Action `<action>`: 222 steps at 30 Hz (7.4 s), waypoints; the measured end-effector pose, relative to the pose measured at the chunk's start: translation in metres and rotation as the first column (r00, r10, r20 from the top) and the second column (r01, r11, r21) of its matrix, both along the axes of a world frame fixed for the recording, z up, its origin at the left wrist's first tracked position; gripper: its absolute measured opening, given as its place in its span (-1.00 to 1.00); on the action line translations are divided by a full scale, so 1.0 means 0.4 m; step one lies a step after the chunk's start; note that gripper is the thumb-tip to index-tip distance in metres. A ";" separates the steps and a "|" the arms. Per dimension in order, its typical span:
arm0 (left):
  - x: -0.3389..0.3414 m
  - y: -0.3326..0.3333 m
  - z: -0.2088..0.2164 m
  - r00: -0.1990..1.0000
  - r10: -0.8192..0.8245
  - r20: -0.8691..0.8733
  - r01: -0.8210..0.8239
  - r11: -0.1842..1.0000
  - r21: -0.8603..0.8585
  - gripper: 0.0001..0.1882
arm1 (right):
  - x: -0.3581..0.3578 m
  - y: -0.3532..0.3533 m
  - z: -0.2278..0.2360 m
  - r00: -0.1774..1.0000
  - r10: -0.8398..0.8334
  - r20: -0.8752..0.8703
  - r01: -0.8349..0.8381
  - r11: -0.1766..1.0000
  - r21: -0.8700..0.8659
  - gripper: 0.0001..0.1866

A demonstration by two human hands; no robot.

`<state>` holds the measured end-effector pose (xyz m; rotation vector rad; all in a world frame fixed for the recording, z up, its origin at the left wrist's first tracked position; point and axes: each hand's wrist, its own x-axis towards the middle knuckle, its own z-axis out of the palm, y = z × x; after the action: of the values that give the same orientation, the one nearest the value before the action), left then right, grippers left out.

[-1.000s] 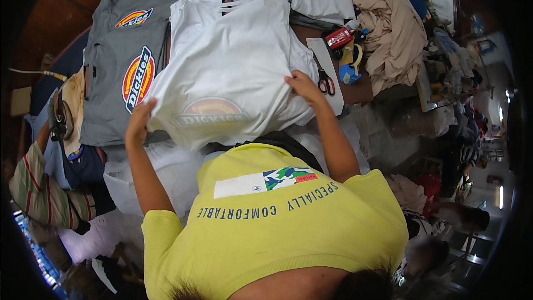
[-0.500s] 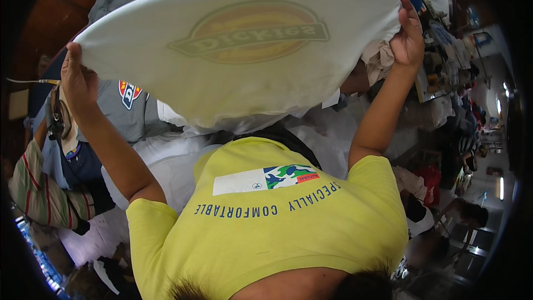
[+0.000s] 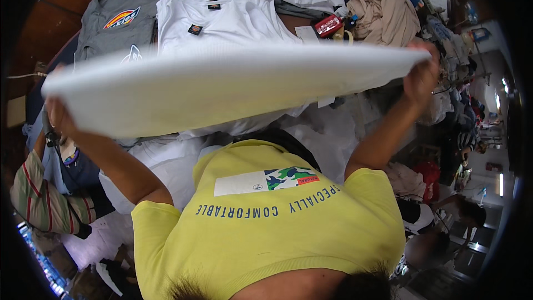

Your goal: The person trims threads from white t-shirts using shears, folds the garments, and places them into a large plastic bag.

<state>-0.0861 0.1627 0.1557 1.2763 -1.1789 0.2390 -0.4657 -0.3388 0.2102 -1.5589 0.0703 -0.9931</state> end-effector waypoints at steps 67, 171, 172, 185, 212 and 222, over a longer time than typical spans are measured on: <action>-0.395 -0.211 -0.542 0.748 0.403 0.526 -0.660 0.382 0.647 -0.55 | 0.092 0.280 -0.713 0.720 -0.599 -0.351 -0.032 0.475 -0.879 -0.65; -0.307 -0.172 -0.480 0.956 0.291 -0.034 -0.165 0.629 0.759 -0.80 | 0.046 0.189 -0.737 0.720 -0.470 -0.511 -0.113 0.647 -0.754 -0.68; -0.310 -0.166 -0.483 0.954 0.295 -0.053 -0.152 0.629 0.762 -0.79 | 0.046 0.189 -0.732 0.721 -0.463 -0.515 -0.136 0.635 -0.761 -0.68; -0.334 -0.397 -0.357 0.951 0.058 -0.304 0.074 0.912 0.405 -0.70 | 0.385 0.465 -0.544 0.838 0.199 -0.508 -0.396 0.863 -0.314 -0.25; 0.355 -0.544 -0.484 0.852 0.365 0.376 -0.523 0.631 0.573 -0.76 | 0.417 0.378 -0.647 0.886 0.184 -0.425 0.196 0.683 0.703 -0.68; 0.367 -0.552 -0.514 0.848 0.412 0.333 -0.529 0.693 0.490 -0.83 | 0.412 0.382 -0.633 0.885 0.192 -0.423 0.224 0.622 0.750 -0.70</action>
<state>0.0605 -0.0581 -0.0498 2.1419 -1.1000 0.4236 -0.3011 -0.1862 -0.0432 -0.9100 0.7773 -0.4356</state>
